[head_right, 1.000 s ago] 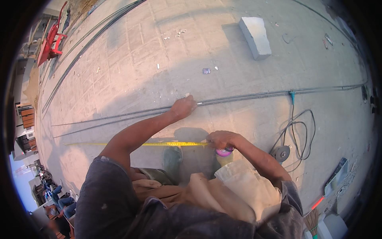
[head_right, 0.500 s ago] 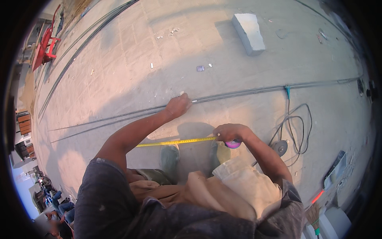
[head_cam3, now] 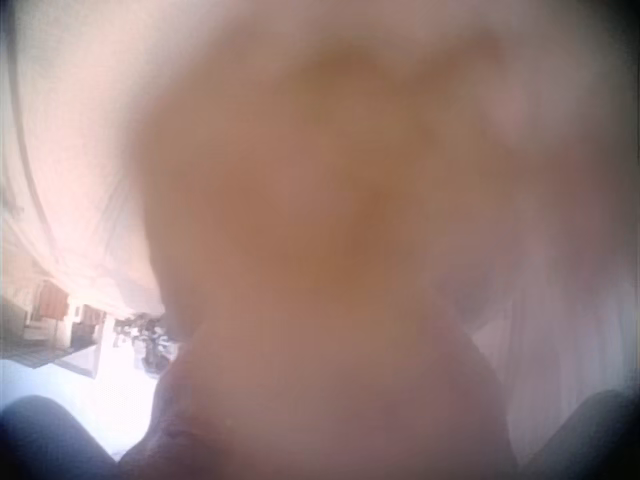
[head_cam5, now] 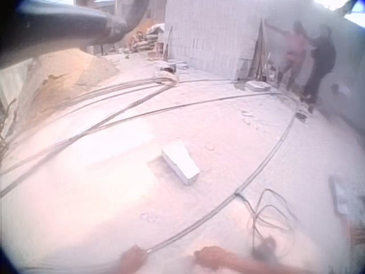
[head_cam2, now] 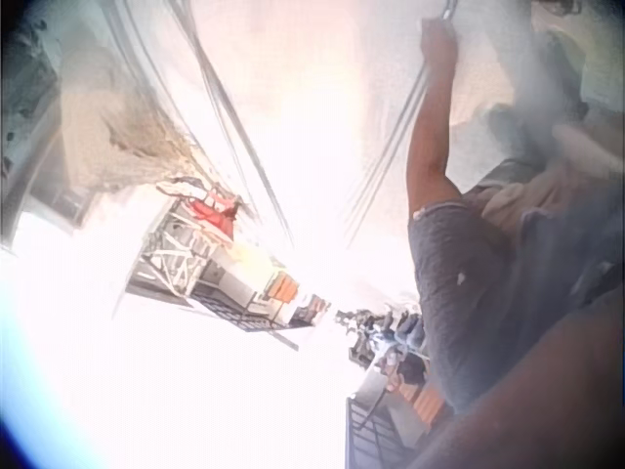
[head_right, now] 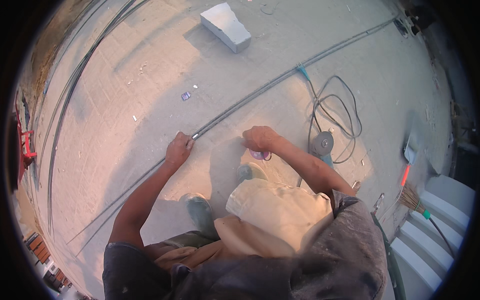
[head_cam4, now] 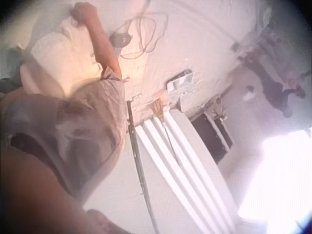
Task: The person measures a metal rod with a tape measure, marks it by placing a small white block against it, and then cuts the rod using an angle grinder.
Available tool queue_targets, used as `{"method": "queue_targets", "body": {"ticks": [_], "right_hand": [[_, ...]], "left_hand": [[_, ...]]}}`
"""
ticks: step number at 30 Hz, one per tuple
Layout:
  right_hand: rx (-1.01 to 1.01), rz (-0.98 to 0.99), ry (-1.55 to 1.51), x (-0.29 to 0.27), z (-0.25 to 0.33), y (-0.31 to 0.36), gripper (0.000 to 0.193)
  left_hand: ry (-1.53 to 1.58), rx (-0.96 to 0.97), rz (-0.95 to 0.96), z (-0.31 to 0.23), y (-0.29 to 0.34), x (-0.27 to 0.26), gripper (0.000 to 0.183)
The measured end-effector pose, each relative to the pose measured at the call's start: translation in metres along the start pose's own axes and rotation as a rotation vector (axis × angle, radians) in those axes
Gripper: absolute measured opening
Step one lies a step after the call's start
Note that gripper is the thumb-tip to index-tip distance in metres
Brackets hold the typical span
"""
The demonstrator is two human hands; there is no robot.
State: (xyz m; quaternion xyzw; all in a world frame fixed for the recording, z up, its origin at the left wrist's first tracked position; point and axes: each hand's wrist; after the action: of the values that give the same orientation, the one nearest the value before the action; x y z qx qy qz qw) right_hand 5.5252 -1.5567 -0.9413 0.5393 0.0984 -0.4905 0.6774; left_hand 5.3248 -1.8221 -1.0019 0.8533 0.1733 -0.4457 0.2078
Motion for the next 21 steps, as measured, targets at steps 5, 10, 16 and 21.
{"method": "queue_targets", "body": {"ticks": [5,10,16,21], "right_hand": [[0.114,-0.304,0.009,0.028,-0.046,0.002,0.031],[-0.159,-0.629,0.358,0.004,-0.034,0.008,0.018],[-0.233,-0.273,0.079,-0.153,0.081,-0.147,0.018],[-0.293,-0.496,0.05,-0.196,0.148,-0.337,0.018]], "left_hand": [[0.016,-0.004,-0.001,0.005,0.006,0.004,0.017],[0.011,-0.001,0.014,0.009,0.004,-0.012,0.02],[0.025,0.008,0.125,0.023,0.007,-0.016,0.017],[0.122,0.019,0.003,0.021,0.008,-0.004,0.015]]}}
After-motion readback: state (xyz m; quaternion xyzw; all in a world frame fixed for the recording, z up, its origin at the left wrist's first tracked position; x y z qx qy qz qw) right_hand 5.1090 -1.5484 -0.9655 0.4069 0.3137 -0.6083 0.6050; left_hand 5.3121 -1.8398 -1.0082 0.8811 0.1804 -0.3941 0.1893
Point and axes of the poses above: each hand's wrist, its own y-axis away from the middle knuckle, its own x-axis out of the palm, z = x × y, and after that the axes turned 3 degrees about x, right-handed
